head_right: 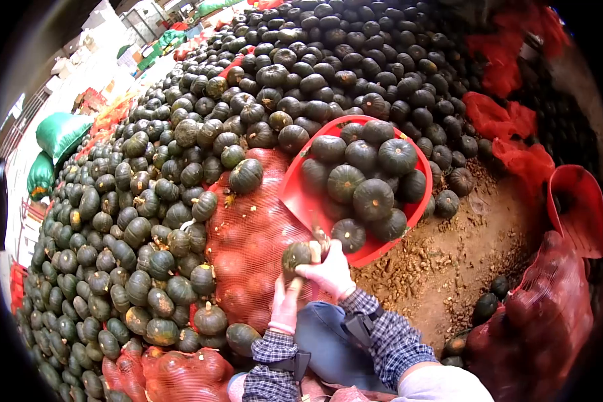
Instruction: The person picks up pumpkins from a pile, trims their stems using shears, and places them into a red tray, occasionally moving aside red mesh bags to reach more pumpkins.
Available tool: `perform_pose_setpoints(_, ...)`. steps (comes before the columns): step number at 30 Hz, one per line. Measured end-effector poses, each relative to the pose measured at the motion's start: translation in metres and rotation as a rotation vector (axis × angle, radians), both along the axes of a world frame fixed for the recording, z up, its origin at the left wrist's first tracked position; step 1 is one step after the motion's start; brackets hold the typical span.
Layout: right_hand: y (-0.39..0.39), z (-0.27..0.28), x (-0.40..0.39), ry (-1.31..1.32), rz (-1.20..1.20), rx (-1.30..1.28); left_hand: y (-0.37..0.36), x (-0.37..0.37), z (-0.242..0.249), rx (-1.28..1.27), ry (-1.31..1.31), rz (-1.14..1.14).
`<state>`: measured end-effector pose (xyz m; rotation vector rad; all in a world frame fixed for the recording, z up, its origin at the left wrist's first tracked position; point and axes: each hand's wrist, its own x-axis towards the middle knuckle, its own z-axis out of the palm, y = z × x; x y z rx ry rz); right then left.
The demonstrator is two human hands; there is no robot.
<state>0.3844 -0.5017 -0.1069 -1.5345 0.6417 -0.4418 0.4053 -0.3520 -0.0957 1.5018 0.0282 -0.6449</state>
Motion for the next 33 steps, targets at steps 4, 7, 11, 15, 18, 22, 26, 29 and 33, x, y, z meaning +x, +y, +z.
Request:
perform_pose_setpoints(4,-0.035,0.002,0.068,0.169,-0.127,-1.067,-0.005,-0.01,-0.012,0.065,0.133,0.151)
perform_pose_setpoints(7,-0.06,-0.029,0.119,0.007,-0.051,-1.258,0.017,-0.016,-0.006,0.194,0.063,0.075)
perform_pose_setpoints(11,-0.053,-0.044,0.135,0.044,0.142,-1.307,0.074,-0.026,0.01,0.232,-0.035,0.12)
perform_pose_setpoints(15,-0.041,-0.033,0.136,0.16,0.134,-1.323,0.145,-0.033,0.011,0.166,-0.15,0.217)
perform_pose_setpoints(18,-0.015,0.0,0.114,0.178,0.072,-1.128,0.2,-0.034,0.024,0.308,-0.291,0.256)
perform_pose_setpoints(22,0.032,0.035,0.056,-0.098,0.437,0.07,0.278,-0.022,0.011,0.55,-0.129,0.382)
perform_pose_setpoints(26,0.106,0.039,-0.022,-0.189,0.674,1.347,0.332,-0.023,-0.009,0.52,-0.226,0.61)
perform_pose_setpoints(29,0.133,-0.005,-0.049,0.087,0.53,1.47,0.36,-0.028,-0.028,0.697,-0.356,0.719)
perform_pose_setpoints(33,0.138,-0.021,-0.044,0.081,0.551,1.51,0.376,-0.02,-0.018,0.558,-0.389,0.851)
